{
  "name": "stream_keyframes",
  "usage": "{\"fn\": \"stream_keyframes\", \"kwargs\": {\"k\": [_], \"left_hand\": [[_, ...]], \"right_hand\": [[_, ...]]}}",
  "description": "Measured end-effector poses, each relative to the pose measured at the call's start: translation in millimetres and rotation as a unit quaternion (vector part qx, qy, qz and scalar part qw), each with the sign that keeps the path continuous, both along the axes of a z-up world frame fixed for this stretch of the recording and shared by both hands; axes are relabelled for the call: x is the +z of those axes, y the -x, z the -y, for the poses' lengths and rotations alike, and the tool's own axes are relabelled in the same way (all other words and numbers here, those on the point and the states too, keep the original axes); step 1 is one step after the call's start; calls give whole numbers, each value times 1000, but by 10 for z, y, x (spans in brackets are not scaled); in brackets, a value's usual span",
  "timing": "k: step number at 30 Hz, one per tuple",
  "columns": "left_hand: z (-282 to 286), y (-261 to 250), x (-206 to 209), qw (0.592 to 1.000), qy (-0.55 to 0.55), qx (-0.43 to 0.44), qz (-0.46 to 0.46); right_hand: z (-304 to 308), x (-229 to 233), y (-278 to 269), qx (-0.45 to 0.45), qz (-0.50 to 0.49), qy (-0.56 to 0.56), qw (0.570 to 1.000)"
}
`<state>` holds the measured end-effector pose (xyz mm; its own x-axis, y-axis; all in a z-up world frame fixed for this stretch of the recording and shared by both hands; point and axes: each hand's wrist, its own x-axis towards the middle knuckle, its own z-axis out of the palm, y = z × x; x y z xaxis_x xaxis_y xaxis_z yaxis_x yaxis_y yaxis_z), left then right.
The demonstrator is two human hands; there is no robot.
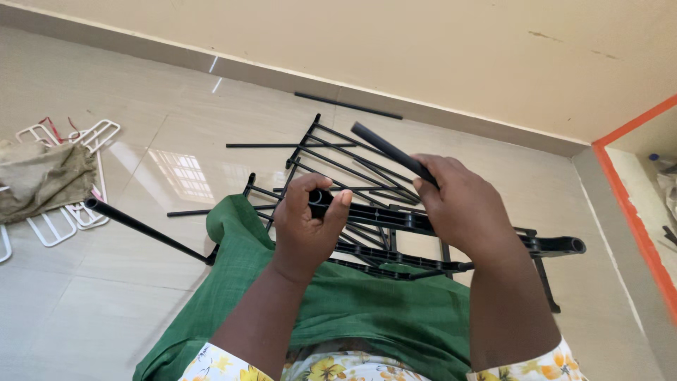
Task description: The person assembles a black metal rack by inserting rods into a frame and connecting crossbars. They sit on the floor, pick up rods from the surrounding area, and fit them into the frame to build the structure.
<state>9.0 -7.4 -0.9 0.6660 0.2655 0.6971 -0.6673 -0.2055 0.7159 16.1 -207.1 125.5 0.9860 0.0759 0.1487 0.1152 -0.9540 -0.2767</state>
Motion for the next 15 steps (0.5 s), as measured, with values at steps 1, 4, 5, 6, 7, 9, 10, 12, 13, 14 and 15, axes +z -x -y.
{"fn": "stream_keyframes", "kwargs": {"k": [1,4,5,6,7,9,10,12,13,14,15], "left_hand": [[4,1,-8,1000,3,0,2],[31,-39,3,1000,3,2,2],[36,-52,7,1000,0,5,0],[36,-67,11,1000,-3,11,-1],[37,-79,11,1000,1,4,-2],[26,-86,-7,1000,10,-5,-6],[19,-93,-11,1000,16,-15,-12],[11,-88,-21,999,28,-35,-22],[11,-77,-31,999,28,-39,-26],[13,-66,-40,998,29,-42,-29],[14,-53,-51,998,30,-46,-33]], "right_hand": [[42,-8,40,-2,3,5,1000],[164,-35,77,9,56,-1,998],[190,-61,78,28,104,-14,994],[207,-83,75,49,152,-27,987],[223,-111,100,79,184,-27,979],[240,-186,185,142,246,-27,959],[254,-202,207,166,242,-16,956],[289,-221,268,212,236,6,948],[305,-230,303,219,236,20,947],[320,-234,333,226,235,35,945],[328,-242,359,233,235,49,943]]}}
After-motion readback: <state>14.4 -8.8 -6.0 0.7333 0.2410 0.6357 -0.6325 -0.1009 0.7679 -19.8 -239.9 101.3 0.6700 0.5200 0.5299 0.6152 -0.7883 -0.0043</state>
